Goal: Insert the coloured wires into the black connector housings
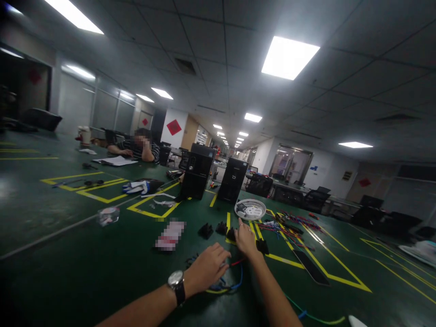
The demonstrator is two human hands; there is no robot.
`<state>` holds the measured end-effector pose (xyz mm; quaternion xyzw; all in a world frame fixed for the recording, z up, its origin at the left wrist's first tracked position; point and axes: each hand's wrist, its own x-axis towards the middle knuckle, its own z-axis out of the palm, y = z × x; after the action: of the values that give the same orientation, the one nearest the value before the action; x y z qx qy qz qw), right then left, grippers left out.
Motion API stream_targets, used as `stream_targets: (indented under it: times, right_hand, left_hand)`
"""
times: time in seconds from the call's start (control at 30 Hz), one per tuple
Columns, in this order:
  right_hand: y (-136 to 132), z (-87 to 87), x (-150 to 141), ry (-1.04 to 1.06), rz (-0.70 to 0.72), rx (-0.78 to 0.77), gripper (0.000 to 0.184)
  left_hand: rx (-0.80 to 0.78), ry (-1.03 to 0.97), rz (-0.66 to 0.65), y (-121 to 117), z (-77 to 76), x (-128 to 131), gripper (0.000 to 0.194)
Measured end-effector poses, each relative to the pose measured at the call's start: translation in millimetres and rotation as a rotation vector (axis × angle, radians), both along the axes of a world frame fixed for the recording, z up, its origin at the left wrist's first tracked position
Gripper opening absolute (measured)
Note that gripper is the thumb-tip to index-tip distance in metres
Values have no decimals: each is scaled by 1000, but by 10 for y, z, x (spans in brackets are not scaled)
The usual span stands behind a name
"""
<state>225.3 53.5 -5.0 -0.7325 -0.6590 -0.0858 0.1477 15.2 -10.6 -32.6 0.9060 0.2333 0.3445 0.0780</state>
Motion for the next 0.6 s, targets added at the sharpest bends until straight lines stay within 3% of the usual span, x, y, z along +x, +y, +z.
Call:
stream_targets:
  times: [0.17, 0.33, 0.43, 0.53, 0.6]
  right_hand:
    - [-64, -19, 197, -80, -110, -162, 75]
    - [-177, 82, 292, -80, -103, -158, 71]
    - [-297, 217, 139, 18, -10, 48, 66]
    - [-541, 323, -242, 231, 372, 211, 68]
    - [-740, 376, -548, 282, 547, 187, 65]
  left_hand:
    - [53, -5, 36, 7, 89, -34, 21]
    - [-93, -257, -44, 23, 131, -28, 26]
    - [-384, -567, -45, 72, 147, 1, 29]
    - [-902, -859, -84, 123, 149, 27, 40]
    - [-1228, -962, -265, 128, 129, 38, 45]
